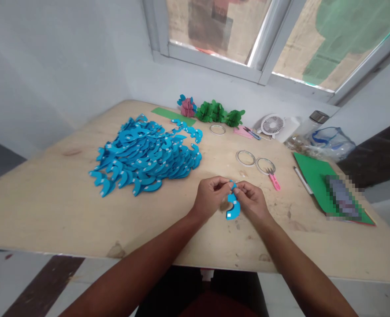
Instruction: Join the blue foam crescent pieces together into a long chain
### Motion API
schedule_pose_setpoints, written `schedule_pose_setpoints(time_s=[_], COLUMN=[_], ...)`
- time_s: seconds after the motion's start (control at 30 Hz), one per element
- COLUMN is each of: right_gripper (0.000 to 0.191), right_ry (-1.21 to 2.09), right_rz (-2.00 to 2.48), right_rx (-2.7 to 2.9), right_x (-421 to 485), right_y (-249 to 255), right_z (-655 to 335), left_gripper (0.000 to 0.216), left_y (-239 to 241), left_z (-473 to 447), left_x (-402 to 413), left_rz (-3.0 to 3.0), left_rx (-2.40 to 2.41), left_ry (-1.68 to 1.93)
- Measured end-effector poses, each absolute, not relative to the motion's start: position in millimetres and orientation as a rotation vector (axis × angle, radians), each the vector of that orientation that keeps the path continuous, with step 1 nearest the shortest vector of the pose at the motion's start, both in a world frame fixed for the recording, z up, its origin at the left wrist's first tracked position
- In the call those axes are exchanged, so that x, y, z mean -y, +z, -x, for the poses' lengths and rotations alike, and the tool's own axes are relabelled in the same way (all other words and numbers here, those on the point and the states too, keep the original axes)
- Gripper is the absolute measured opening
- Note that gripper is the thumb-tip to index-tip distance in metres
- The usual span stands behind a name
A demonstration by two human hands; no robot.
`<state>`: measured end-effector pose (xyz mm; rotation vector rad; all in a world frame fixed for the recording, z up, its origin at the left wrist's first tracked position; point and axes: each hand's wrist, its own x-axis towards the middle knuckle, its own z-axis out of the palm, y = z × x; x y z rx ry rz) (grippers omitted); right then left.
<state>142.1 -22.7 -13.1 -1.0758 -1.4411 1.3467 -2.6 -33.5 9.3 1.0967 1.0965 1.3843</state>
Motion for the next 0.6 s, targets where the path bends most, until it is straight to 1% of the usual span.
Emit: schedule_pose_setpoints(time_s=[0.1,0.2,0.27,0.43,0.6], right_gripper=[0.018,0.014,0.013,0.014,0.016], right_ry=[1.387,1.48,1.557,1.754,1.825], right_rz=[1.037,0.945,0.896,0.834,0.814], right_rx=[1.41,1.356,1.317,1.24,1.208], right_x=[22,22,23,26,27], right_y=[-13,-11,-8,3,5], right_z=[-143,-144,-144,-142,-143], left_gripper=[0.014,0.018,0.017,0.02,0.024], left_y=[9,7,5,3,2], left_z=[3,6,8,12,13], left_x=[33,32,30,29,29], left_rz=[-1.034,-0.979,-0.935,-0.821,-0.744], left_rx=[-1.04,-0.917,-0.817,-0.616,-0.55], left_ry=[1.36,1.315,1.276,1.147,1.083])
